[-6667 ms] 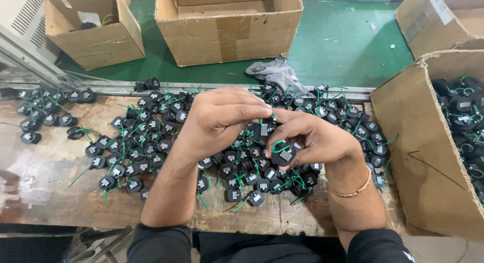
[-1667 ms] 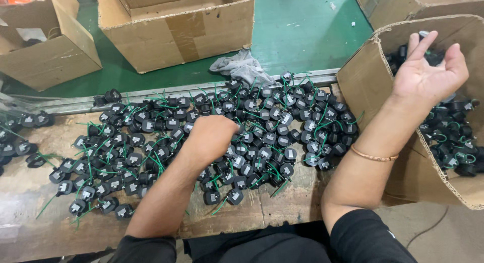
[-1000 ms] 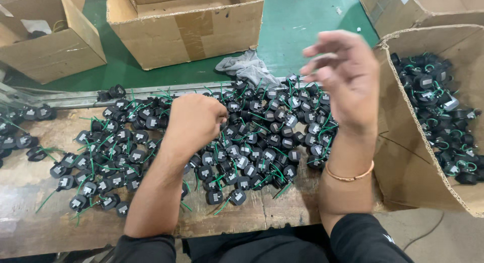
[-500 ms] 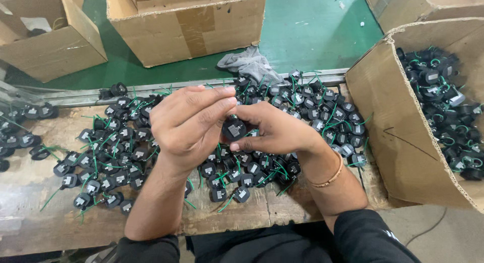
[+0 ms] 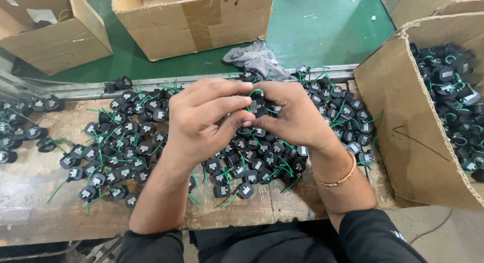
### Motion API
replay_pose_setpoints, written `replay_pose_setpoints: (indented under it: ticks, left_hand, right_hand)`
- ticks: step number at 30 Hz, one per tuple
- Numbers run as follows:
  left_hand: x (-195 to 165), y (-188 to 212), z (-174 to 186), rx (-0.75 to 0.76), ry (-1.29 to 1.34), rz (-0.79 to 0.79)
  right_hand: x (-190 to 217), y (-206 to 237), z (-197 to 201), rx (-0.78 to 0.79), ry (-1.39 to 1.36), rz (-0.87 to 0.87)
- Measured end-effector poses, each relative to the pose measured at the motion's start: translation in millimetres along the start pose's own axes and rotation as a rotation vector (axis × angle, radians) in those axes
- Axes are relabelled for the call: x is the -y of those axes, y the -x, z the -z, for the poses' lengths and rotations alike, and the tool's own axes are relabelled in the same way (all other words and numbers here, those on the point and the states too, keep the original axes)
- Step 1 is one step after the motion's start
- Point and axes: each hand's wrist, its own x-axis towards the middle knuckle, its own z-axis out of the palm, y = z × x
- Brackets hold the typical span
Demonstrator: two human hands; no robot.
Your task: The person picks up black plug-shaped components with green wires from the workbench, twists and coils the wire around each component by hand, and places the finished pieces into a cardboard box beside the bench. They occasionally gather loose components from the bench and continue coiling one piece at a time.
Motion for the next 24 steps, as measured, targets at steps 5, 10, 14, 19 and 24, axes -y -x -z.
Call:
replay_pose_setpoints:
  ticks: [5,10,14,19,24]
  left_hand:
    - [0.5,6.2,-8.4,-0.056,0.166,0.253]
    - [3.1,5.4,2.1,-0.007,0.285,0.171]
    - [19.0,3.6,12.6,0.135,0.117,0.216]
    - [48.3,23.5,-23.0,0.77,-0.543,0.577]
    - [84.0,44.5,-52.7,0.858,-0.619,0.542]
  right_hand:
    - [12.4,1.9,-14.2,0.008,0.111,0.218]
    - [21.3,1.9,-7.5,-0.013,0.067,0.156]
    - [27.5,5.0,7.4,-0.133,-0.017,0.216]
    - [24.7,3.8,25.3,-0.26,0.039,0.123]
    - [17.2,6.1,28.7,-0.355,0.176,0.112]
